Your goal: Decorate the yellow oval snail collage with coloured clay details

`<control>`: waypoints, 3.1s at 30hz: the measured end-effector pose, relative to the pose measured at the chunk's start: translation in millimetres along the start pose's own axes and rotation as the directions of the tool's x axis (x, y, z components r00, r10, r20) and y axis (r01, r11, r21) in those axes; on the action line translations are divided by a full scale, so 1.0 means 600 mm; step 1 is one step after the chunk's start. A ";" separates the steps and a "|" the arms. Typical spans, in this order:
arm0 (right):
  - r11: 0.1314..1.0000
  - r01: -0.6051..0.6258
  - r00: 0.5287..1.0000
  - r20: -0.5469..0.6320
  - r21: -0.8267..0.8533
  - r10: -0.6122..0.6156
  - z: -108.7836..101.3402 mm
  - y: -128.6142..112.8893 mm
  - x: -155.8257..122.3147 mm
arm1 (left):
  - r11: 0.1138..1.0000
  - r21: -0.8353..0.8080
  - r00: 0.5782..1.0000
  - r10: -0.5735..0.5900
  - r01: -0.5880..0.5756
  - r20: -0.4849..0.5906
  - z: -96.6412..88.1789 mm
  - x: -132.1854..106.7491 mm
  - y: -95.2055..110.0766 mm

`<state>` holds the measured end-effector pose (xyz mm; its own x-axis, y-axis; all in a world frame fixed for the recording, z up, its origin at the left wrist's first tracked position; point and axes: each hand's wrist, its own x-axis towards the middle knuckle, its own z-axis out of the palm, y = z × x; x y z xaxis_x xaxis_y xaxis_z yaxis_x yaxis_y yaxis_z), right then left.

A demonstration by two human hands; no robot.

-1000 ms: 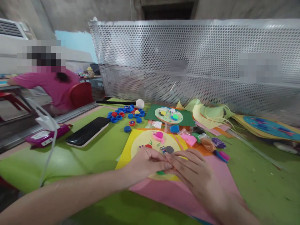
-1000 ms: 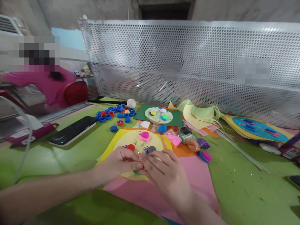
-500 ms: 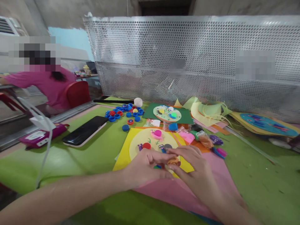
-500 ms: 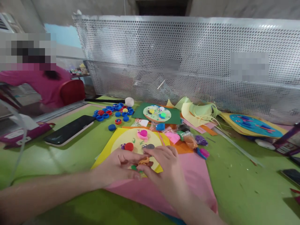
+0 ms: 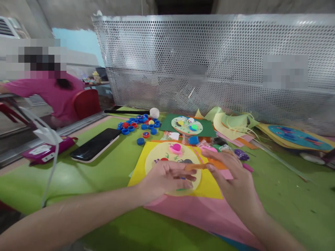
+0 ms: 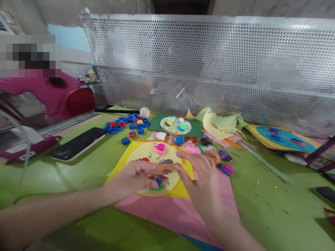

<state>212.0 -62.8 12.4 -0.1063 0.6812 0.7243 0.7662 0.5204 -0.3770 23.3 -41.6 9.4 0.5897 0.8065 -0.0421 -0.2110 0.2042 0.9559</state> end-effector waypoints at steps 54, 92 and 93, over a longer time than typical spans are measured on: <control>0.956 -0.102 0.957 0.288 0.274 0.019 0.010 -0.037 -0.008 | 0.986 0.146 0.993 0.060 -0.075 0.102 0.004 -0.013 -0.008; 0.997 -0.068 0.996 0.060 0.041 0.065 -0.024 -0.005 0.003 | 0.998 -0.015 0.997 -0.062 0.063 0.049 0.014 -0.013 -0.007; 0.994 -0.103 0.994 0.036 0.035 0.102 -0.027 -0.002 0.004 | 0.997 -0.047 0.997 -0.057 0.060 0.055 0.015 -0.013 -0.008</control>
<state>220.7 -70.0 24.1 -0.0502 0.7486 0.6611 0.7505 0.4650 -0.4696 26.7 -53.6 8.0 0.6431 0.7615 -0.0805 -0.2114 0.2776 0.9371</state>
